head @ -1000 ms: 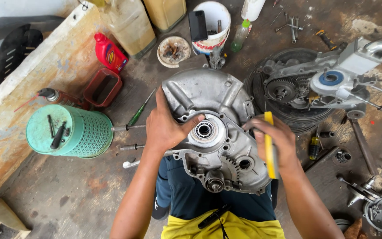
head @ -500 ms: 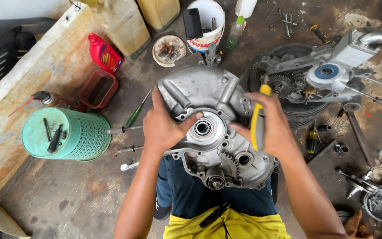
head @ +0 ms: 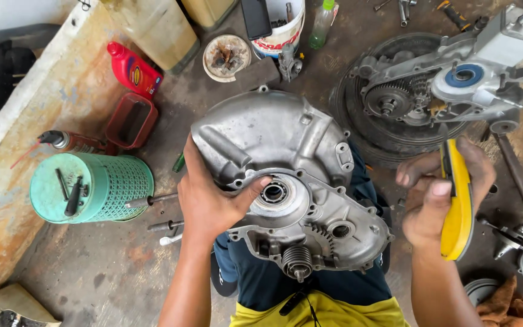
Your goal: The person sits on the workshop floor with a motorcycle engine crankcase cover on their lap and scrapes old gasket material from its mating surface using a yellow utility knife. They rotate the cover to reach different edges, then scrape around the bearing bore and finally pick up a hex key.
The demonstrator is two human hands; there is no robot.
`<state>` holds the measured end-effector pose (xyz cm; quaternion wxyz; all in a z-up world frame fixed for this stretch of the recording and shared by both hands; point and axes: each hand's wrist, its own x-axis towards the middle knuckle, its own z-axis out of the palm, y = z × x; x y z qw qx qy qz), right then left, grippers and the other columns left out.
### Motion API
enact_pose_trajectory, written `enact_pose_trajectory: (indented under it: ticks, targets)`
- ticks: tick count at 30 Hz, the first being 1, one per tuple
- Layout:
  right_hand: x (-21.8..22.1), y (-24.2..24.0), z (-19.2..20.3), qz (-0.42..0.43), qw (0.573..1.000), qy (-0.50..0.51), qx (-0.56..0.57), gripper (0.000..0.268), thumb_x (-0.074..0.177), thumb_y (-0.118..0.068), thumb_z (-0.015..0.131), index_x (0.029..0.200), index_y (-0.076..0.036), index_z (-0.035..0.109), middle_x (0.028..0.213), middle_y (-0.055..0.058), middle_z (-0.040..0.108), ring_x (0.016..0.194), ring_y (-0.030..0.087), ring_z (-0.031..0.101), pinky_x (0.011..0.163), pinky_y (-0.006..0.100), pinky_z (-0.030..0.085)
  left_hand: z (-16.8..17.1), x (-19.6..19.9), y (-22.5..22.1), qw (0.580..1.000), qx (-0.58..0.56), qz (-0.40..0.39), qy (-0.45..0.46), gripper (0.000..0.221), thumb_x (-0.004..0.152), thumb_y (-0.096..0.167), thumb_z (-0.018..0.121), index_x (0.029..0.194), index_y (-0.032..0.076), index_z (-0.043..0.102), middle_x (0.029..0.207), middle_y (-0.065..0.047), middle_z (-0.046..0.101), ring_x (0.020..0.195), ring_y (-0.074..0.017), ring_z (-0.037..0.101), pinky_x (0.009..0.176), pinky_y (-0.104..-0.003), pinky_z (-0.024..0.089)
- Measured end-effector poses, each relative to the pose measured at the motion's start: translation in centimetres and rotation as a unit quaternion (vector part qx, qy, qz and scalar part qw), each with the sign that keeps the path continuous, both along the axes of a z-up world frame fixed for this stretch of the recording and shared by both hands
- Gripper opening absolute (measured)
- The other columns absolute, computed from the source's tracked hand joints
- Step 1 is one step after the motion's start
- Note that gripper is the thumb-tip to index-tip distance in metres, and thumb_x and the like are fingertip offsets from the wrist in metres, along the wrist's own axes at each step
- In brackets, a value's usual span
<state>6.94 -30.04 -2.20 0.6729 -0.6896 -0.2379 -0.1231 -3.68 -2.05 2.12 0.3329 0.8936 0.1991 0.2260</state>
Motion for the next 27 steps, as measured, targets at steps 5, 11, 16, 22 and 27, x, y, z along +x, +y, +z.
enact_pose_trajectory:
  ticks: [5,11,16,22,27]
  targets:
    - [0.4,0.3,-2.7,0.068,0.995,-0.026,0.074,0.048,0.114,-0.048,0.048,0.150,-0.018,0.038,0.114,0.010,0.046,0.094,0.017,0.050,0.080,0.033,0.051,-0.5,-0.3,-0.2,1.000,0.006,0.009,0.005,0.118,0.067,0.051,0.088,0.146,-0.012,0.028,0.109,-0.030,0.071,0.086,-0.0412,0.075,0.069,-0.046,0.058]
    - [0.4,2.9,-3.6,0.026,0.987,-0.111,0.110,0.043,0.104,-0.030,0.047,0.120,0.010,0.051,0.098,0.028,0.052,0.079,0.036,0.067,0.071,0.043,0.062,-0.8,1.1,0.1,0.985,-0.120,0.051,0.109,0.128,0.058,0.060,0.088,0.155,0.013,0.019,0.106,-0.034,0.070,0.100,-0.0563,0.067,0.086,-0.065,0.052]
    - [-1.1,1.8,-4.0,0.006,0.988,-0.143,0.060,0.038,0.102,-0.017,0.054,0.119,0.016,0.050,0.098,0.034,0.056,0.080,0.047,0.070,0.078,0.054,0.062,-1.0,1.2,0.5,0.984,-0.127,0.043,0.115,0.123,0.061,0.060,0.085,0.154,0.012,0.021,0.106,-0.033,0.070,0.101,-0.0560,0.067,0.088,-0.065,0.052]
    - [-1.5,-0.4,-7.3,0.105,0.955,-0.259,-0.095,0.031,0.093,-0.004,0.064,0.123,-0.002,0.063,0.092,0.021,0.073,0.084,0.041,0.078,0.070,0.046,0.060,-1.2,1.5,0.9,0.980,-0.137,0.045,0.134,0.122,0.061,0.059,0.086,0.153,0.013,0.021,0.107,-0.031,0.070,0.104,-0.0540,0.067,0.091,-0.062,0.052]
    - [-1.9,1.4,-3.2,0.036,0.846,-0.433,-0.309,0.021,0.092,-0.004,0.065,0.111,-0.009,0.072,0.103,0.018,0.076,0.070,0.029,0.067,0.070,0.039,0.045,-0.9,1.4,0.9,0.982,-0.134,0.043,0.129,0.122,0.061,0.059,0.087,0.153,0.011,0.022,0.107,-0.032,0.070,0.103,-0.0543,0.067,0.091,-0.062,0.052]
